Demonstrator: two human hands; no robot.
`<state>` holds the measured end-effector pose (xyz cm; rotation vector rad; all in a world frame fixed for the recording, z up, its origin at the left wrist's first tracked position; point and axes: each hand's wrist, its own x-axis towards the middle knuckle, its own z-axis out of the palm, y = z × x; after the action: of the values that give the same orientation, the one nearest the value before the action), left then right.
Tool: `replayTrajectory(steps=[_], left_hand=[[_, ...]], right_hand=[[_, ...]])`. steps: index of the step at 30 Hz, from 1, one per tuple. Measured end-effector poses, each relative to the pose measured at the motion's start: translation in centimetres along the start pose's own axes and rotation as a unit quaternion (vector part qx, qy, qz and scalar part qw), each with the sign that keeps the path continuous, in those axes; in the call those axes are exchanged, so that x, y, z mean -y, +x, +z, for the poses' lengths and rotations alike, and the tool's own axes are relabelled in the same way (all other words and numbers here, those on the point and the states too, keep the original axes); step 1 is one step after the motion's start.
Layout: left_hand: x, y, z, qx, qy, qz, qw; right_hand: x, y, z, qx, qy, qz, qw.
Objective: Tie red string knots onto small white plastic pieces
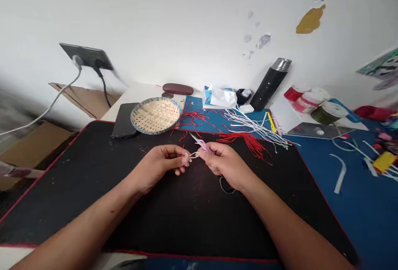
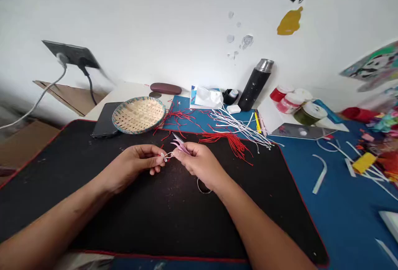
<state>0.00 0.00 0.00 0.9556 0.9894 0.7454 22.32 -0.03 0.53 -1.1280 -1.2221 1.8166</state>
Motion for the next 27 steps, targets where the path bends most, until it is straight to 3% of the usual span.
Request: replayTrajectory(steps=[27], left_hand=[[-0.37, -0.76, 0.51, 0.016, 0.054, 0.023, 0.998]], right_hand=[[-0.25, -0.27, 0.15, 0.036, -0.062, 0.027, 0.997]])
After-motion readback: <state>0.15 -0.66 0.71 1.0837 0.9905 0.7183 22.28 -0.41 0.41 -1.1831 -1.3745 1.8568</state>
